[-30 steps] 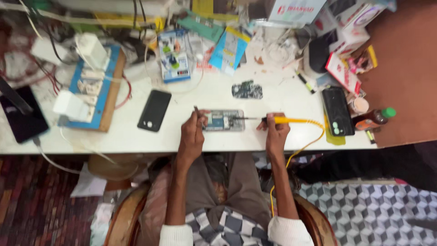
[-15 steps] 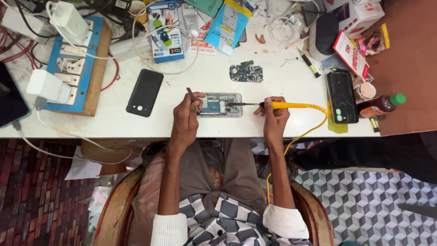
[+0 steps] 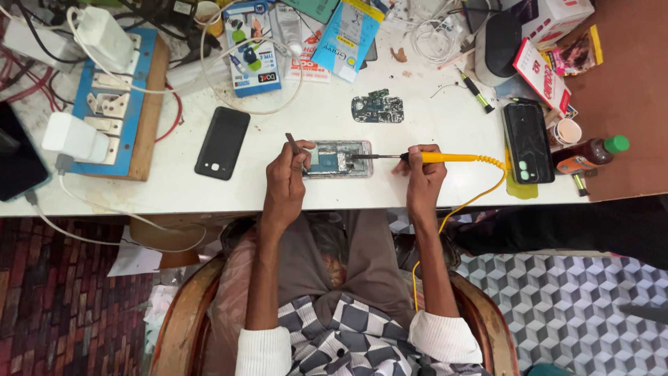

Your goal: The person uses a soldering iron and tweezers to work on a small circuit board placed on a white workbench. They repeatedly apply heat and adjust components on the board while seated at a cluttered electronics repair station.

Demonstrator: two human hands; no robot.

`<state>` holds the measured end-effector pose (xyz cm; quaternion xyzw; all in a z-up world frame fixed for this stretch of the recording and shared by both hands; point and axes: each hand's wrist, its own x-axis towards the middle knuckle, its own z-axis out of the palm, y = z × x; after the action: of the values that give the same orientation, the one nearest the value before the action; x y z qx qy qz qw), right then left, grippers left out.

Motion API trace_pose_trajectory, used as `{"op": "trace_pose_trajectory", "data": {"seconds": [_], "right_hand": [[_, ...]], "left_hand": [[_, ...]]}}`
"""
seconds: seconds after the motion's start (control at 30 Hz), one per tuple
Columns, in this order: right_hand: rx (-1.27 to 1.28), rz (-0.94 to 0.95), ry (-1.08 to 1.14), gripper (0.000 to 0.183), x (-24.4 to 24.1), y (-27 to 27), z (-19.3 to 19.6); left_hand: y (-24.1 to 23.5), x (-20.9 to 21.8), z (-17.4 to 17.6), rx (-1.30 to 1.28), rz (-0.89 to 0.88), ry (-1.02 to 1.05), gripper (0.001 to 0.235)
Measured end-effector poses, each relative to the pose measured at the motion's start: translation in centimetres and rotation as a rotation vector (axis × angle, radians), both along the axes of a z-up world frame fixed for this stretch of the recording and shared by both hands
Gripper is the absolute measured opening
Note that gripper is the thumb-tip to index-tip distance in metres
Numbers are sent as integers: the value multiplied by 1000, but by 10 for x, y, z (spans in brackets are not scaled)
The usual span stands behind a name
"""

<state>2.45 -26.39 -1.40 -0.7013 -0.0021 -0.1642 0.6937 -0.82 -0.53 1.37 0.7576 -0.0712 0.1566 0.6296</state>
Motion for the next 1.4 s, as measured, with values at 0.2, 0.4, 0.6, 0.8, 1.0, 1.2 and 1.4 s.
{"op": "trace_pose_trajectory", "data": {"seconds": [0.2,0.4,0.6,0.8,1.0,1.2,1.4], "right_hand": [[76,0,48,17,0,-2,-2],[89,-11,32,16,1,-4,-7],[82,22,13,14,4,1,2],[26,30,14,14,-1,1,4],[23,21,20,14,-1,2,5],[7,9,58,15,-1,4,7],[2,-3,55,16,-1,4,7]], "left_hand": [[-1,1,1,16,15,12,34],[0,1,0,3,23,48,33],[1,2,5,-33,34,-13,34],[2,3,0,-39,5,25,38],[2,3,-4,-57,4,65,38],[2,2,-1,-44,13,79,35],[2,0,-2,-51,7,116,33]]}}
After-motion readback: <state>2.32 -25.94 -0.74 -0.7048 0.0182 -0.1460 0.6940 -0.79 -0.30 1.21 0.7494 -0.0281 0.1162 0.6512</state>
